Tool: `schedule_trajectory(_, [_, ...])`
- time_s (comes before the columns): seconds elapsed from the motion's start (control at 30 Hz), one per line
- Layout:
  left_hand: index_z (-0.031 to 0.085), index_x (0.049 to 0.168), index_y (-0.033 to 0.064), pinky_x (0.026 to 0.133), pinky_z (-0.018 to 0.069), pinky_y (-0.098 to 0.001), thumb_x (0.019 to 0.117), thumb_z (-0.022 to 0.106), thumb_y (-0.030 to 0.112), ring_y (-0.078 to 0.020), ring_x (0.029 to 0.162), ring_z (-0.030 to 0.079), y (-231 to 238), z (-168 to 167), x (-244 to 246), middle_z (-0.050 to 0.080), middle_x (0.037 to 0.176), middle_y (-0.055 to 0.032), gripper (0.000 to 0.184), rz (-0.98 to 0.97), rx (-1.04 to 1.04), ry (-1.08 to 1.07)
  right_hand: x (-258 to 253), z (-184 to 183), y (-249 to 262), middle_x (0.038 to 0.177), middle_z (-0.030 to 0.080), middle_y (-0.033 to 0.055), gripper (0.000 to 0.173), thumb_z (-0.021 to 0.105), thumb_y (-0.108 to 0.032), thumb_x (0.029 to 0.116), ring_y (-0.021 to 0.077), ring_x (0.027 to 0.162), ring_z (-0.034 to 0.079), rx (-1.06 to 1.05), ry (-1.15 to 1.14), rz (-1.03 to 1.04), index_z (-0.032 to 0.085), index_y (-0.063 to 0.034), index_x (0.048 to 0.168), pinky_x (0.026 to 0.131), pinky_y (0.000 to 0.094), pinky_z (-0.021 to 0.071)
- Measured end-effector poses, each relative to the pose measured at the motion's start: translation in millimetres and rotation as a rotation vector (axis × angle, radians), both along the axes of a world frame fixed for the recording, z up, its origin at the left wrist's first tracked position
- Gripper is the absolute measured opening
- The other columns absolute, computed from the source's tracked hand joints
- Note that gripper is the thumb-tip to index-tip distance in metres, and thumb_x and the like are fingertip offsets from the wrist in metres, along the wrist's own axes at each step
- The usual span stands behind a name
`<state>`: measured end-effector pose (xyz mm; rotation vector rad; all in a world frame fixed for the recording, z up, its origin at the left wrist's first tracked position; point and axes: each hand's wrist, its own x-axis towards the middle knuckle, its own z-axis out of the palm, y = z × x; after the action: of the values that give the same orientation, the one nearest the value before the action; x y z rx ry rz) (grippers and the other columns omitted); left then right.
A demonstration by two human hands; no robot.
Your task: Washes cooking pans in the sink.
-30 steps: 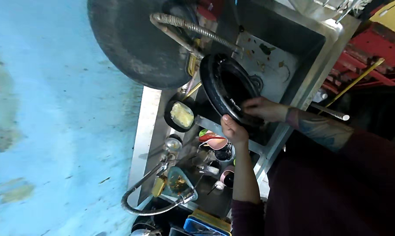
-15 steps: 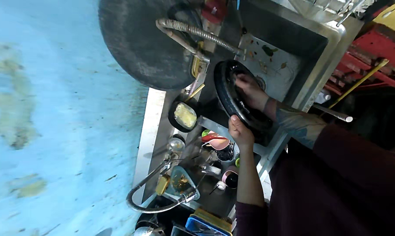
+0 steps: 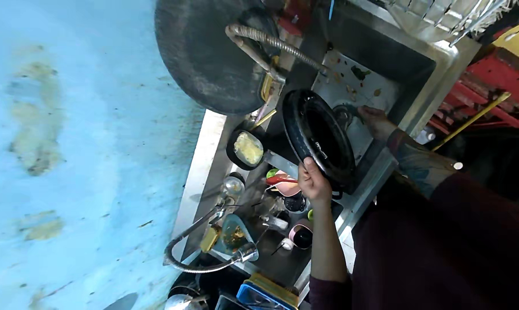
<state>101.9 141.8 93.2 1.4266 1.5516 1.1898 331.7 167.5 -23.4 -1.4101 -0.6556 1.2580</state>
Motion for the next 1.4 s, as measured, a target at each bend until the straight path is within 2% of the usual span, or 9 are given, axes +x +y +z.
schedule_trajectory(0.13, [0.068,0.107,0.0088,0.067,0.0632,-0.0335,0.0884,0.081,0.024,-0.0117,0.074,0.071,-2,23,-4,0.072,0.085,0.0,0.027,-0.046,-0.089,0.015,9,-50,48,0.145,0.058,0.0086,0.052,0.064,-0.041,0.1013,0.0189,0.134,0.054,-0.334,0.327,-0.231,0.058,-0.0091,0.142,0.113,0.0386,0.0453])
schedule_trajectory(0.37, [0.066,0.104,0.0063,0.059,0.0618,-0.0294,0.0876,0.078,0.024,-0.006,0.067,0.07,-13,62,-21,0.072,0.079,0.0017,0.027,-0.186,0.106,0.387,15,-63,90,0.159,0.042,0.0132,0.072,0.036,-0.062,0.1057,0.0299,0.141,0.046,-0.457,0.327,-0.343,0.03,-0.0155,0.16,0.109,0.0534,0.0463])
schedule_trajectory(0.47, [0.067,0.094,0.0021,0.056,0.0596,-0.0287,0.0857,0.078,0.027,-0.0076,0.062,0.068,-19,72,-31,0.069,0.071,-0.0022,0.028,-0.179,0.24,0.488,14,-65,103,0.152,0.045,0.0166,0.079,0.052,-0.063,0.0999,0.0353,0.126,0.058,-0.391,0.479,-0.347,0.024,-0.0215,0.161,0.092,0.0537,0.0582])
schedule_trajectory(0.57, [0.068,0.088,0.0003,0.057,0.0599,-0.028,0.0861,0.077,0.029,-0.0091,0.063,0.069,-26,84,-38,0.07,0.071,-0.0053,0.03,-0.16,0.339,0.511,6,-59,106,0.125,0.06,0.0078,0.055,0.067,-0.036,0.0992,0.0192,0.096,0.064,-0.285,0.463,-0.293,0.046,-0.0213,0.148,0.079,0.0343,0.058])
schedule_trajectory(0.7, [0.064,0.084,0.0021,0.058,0.0593,-0.0283,0.0865,0.077,0.028,-0.0109,0.062,0.068,-31,94,-48,0.067,0.068,-0.0055,0.029,-0.152,0.442,0.517,-8,-59,112,0.088,0.058,-0.0041,0.029,0.053,-0.036,0.1073,0.005,0.069,0.057,-0.166,0.521,-0.261,0.054,-0.0153,0.127,0.063,0.0199,0.0525])
schedule_trajectory(0.87, [0.06,0.084,0.0073,0.059,0.058,-0.027,0.088,0.076,0.027,-0.0111,0.062,0.066,-39,103,-62,0.064,0.067,-0.0038,0.025,-0.195,0.515,0.52,-14,-43,122,0.099,0.064,0.002,0.035,0.052,-0.046,0.1049,0.0132,0.083,0.066,-0.287,0.715,-0.391,0.053,-0.0171,0.125,0.071,0.0266,0.0577])
schedule_trajectory(1.0, [0.059,0.084,0.0086,0.062,0.0579,-0.0273,0.0874,0.076,0.028,-0.0116,0.064,0.066,-45,109,-73,0.064,0.068,-0.0028,0.026,-0.18,0.556,0.551,-18,-46,127,0.069,0.05,-0.0073,0.021,0.054,-0.042,0.104,0.0044,0.053,0.05,-0.231,0.625,-0.381,0.054,-0.0208,0.105,0.05,0.0198,0.0473])
schedule_trajectory(1.27, [0.058,0.084,0.011,0.063,0.0569,-0.0288,0.0893,0.076,0.032,-0.0118,0.066,0.064,-53,139,-92,0.061,0.07,-0.0021,0.028,-0.175,0.604,0.54,-12,-48,120,0.057,0.041,-0.0074,0.047,0.033,-0.058,0.1078,0.0084,0.045,0.041,-0.34,0.375,-0.208,0.047,-0.0208,0.083,0.043,0.0278,0.0415])
schedule_trajectory(1.4, [0.06,0.09,0.0098,0.067,0.0586,-0.0293,0.0897,0.076,0.03,-0.0117,0.071,0.067,-54,134,-93,0.065,0.076,-0.003,0.026,-0.147,0.598,0.5,-19,-41,81,0.091,0.058,0.0103,0.04,0.033,-0.03,0.1133,0.0144,0.072,0.058,-0.232,-0.194,0.115,0.054,0.0001,0.128,0.065,0.0267,0.0527])
